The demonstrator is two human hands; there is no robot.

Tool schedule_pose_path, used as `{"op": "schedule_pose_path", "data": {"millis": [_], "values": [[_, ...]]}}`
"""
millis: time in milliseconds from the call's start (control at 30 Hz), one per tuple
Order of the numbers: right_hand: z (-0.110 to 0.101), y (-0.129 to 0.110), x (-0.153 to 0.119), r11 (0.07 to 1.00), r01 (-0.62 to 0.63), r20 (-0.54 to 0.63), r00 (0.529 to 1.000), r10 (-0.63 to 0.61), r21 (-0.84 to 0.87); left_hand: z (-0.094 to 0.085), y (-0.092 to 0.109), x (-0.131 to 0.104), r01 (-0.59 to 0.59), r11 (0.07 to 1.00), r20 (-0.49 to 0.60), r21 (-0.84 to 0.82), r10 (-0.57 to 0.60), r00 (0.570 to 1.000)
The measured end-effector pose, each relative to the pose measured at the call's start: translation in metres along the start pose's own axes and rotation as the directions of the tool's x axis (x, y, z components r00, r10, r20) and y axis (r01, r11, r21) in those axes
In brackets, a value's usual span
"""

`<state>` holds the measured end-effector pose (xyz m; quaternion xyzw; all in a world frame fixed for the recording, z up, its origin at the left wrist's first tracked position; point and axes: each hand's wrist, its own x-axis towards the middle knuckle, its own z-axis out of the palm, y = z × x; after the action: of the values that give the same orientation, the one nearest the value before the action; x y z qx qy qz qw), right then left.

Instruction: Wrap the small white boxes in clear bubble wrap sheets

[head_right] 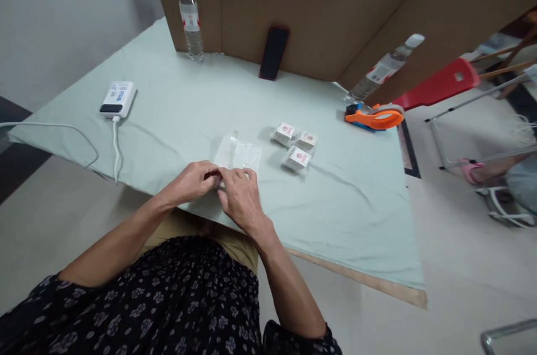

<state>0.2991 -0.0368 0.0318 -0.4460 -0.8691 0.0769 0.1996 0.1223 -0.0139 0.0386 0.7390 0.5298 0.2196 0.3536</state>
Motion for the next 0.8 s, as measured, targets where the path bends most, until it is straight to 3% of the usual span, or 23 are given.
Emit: {"op": "schedule_pose_path", "data": {"millis": [67, 133, 200, 300, 500, 667, 800], "values": [[-0.001, 0.008, -0.016, 0.987, -0.116, -0.145, 0.981, 0.131, 0.107, 0.008, -0.002, -0.002, -0.043, 0.989, -0.092, 0.14, 0.056, 0.994], [0.0, 0.019, -0.034, 0.922, -0.314, -0.25, 0.896, 0.367, 0.227, 0.015, -0.004, -0.003, -0.094, 0.974, -0.136, 0.205, 0.123, 0.983], [0.003, 0.03, -0.049, 0.8, -0.491, -0.202, 0.793, 0.574, 0.346, 0.019, -0.006, -0.004, -0.148, 0.964, -0.132, 0.219, 0.18, 0.975], [0.01, 0.039, -0.057, 0.645, -0.626, -0.02, 0.711, 0.703, 0.439, 0.02, -0.006, -0.003, -0.156, 0.96, -0.123, 0.234, 0.188, 0.974], [0.027, 0.045, -0.038, 0.599, -0.659, 0.02, 0.68, 0.733, 0.456, 0.023, -0.002, -0.004, -0.077, 0.959, -0.116, 0.272, 0.112, 0.987], [0.04, 0.04, -0.027, 0.489, -0.555, 0.03, 0.681, 0.732, 0.673, 0.023, 0.001, -0.006, -0.051, 0.954, -0.119, 0.295, 0.09, 0.989], [0.038, 0.025, -0.016, 0.476, -0.504, -0.008, 0.681, 0.733, 0.72, 0.022, 0.001, -0.003, -0.004, 0.965, -0.112, 0.261, 0.035, 0.993]]}}
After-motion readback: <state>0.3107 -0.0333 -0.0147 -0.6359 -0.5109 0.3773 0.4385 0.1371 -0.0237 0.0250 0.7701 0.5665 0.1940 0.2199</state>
